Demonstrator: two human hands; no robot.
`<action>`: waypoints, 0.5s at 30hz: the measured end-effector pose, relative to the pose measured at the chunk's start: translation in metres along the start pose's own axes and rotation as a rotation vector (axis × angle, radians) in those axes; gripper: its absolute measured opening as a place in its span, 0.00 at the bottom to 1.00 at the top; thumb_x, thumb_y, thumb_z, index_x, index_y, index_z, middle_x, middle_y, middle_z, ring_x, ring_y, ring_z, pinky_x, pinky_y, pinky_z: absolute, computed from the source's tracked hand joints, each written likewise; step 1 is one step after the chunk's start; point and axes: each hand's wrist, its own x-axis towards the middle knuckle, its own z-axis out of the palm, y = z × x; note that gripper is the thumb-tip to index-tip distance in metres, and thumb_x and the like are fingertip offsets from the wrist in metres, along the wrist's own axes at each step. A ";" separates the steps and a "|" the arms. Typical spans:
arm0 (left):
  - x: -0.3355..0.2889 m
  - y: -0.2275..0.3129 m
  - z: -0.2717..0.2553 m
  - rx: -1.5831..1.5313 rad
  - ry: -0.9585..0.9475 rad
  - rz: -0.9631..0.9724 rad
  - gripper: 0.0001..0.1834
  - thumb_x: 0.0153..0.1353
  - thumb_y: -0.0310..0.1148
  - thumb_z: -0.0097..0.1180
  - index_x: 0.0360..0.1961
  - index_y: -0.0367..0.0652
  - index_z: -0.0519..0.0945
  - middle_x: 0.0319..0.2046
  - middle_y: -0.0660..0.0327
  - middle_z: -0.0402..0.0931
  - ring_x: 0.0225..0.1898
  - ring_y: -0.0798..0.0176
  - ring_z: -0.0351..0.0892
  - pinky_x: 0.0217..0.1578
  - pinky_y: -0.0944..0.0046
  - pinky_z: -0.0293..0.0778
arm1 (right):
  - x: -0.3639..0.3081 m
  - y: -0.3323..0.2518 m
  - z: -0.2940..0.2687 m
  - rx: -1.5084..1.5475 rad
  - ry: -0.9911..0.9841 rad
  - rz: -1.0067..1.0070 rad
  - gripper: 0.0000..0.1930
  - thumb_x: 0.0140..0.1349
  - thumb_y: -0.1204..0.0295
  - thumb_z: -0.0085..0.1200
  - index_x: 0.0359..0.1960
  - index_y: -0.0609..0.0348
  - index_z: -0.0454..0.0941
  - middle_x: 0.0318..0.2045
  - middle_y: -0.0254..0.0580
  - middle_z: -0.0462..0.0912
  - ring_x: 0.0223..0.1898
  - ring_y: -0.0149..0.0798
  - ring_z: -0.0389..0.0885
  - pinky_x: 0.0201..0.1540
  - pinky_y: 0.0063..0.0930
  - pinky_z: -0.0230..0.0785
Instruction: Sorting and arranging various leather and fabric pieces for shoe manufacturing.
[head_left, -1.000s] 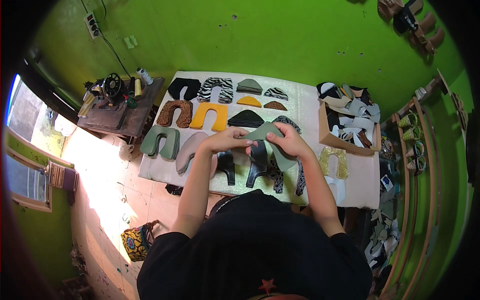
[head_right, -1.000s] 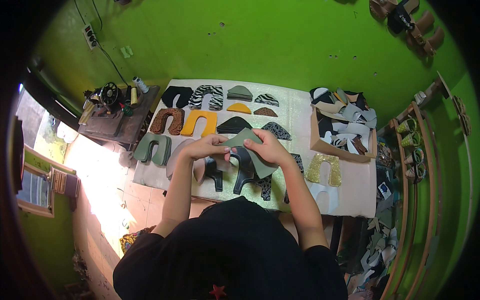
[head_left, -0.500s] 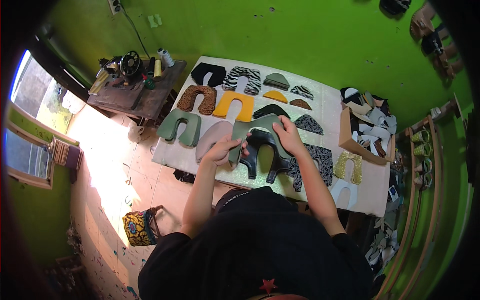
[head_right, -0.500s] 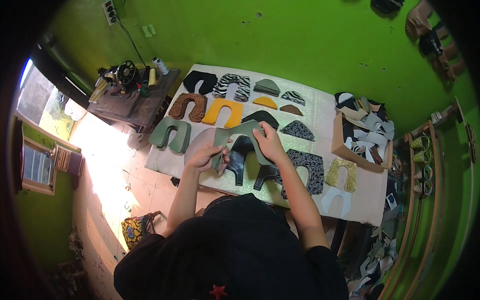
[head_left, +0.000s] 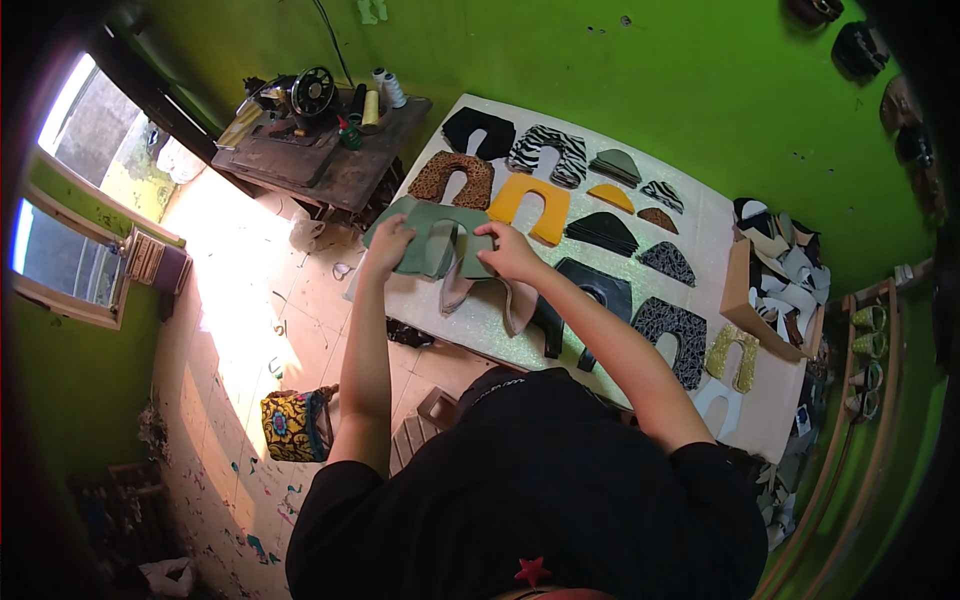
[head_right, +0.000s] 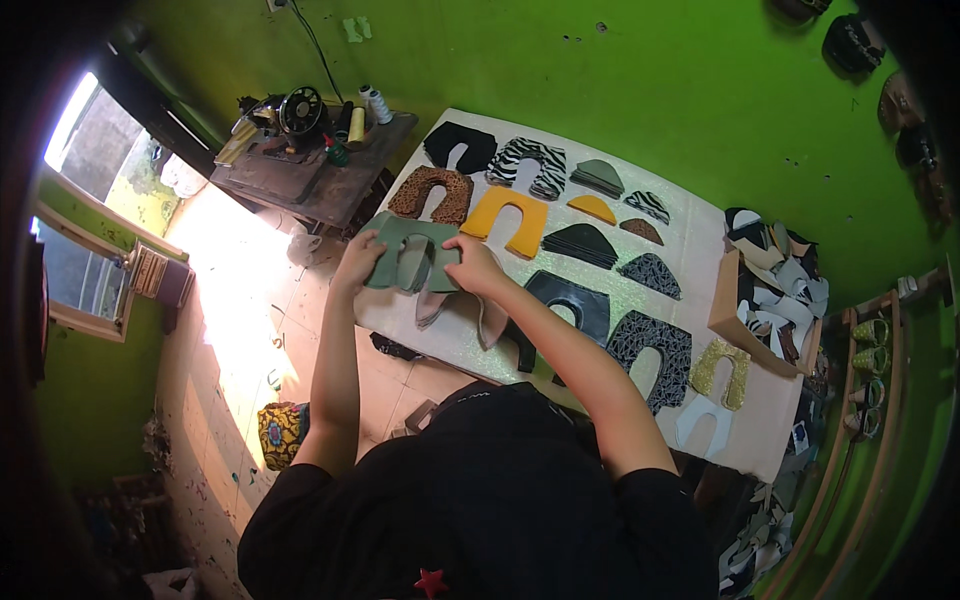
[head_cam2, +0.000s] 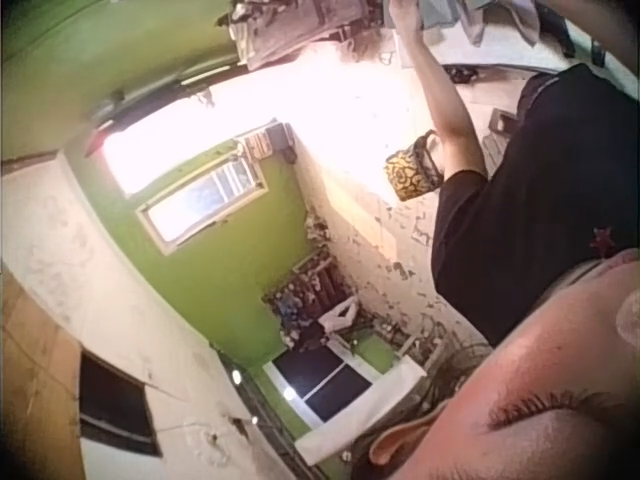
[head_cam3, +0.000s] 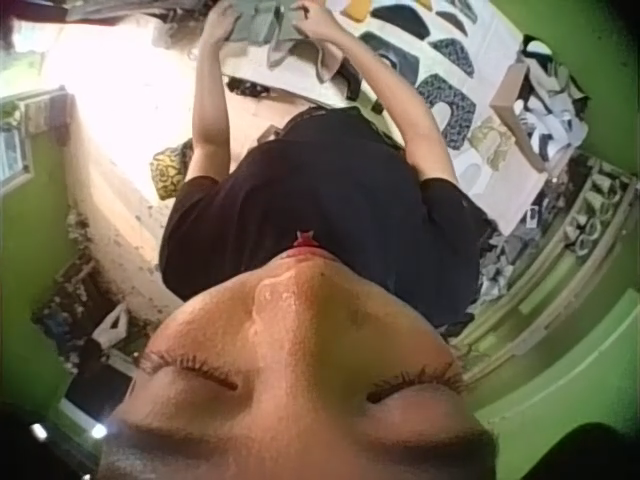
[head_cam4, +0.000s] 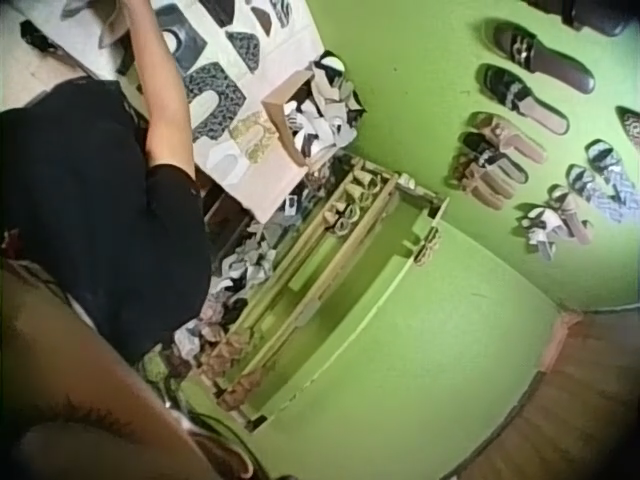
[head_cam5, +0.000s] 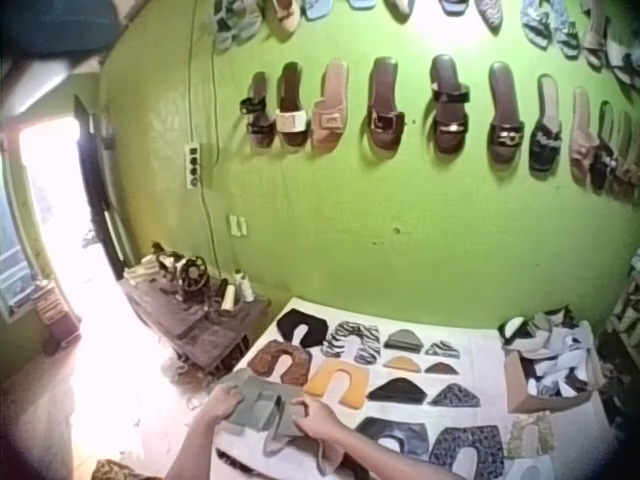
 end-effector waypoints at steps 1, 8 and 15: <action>0.011 -0.012 -0.017 0.120 0.082 0.038 0.13 0.53 0.25 0.47 0.40 0.33 0.73 0.27 0.58 0.76 0.27 0.67 0.74 0.30 0.70 0.70 | 0.007 -0.004 0.012 0.003 -0.013 -0.007 0.20 0.45 0.75 0.57 0.43 0.62 0.72 0.37 0.43 0.76 0.35 0.37 0.77 0.37 0.28 0.70; 0.048 -0.018 -0.054 0.271 0.200 0.072 0.12 0.49 0.26 0.50 0.36 0.35 0.77 0.24 0.60 0.76 0.27 0.68 0.74 0.32 0.69 0.69 | 0.044 -0.009 0.059 -0.012 -0.034 -0.018 0.24 0.42 0.72 0.58 0.45 0.62 0.72 0.36 0.49 0.77 0.37 0.41 0.76 0.41 0.29 0.68; 0.059 -0.023 -0.051 0.558 0.390 0.172 0.12 0.48 0.28 0.51 0.35 0.40 0.77 0.23 0.56 0.77 0.27 0.60 0.77 0.31 0.64 0.70 | 0.050 -0.007 0.077 0.037 -0.011 0.107 0.25 0.42 0.69 0.55 0.46 0.64 0.70 0.41 0.56 0.75 0.44 0.50 0.74 0.48 0.33 0.65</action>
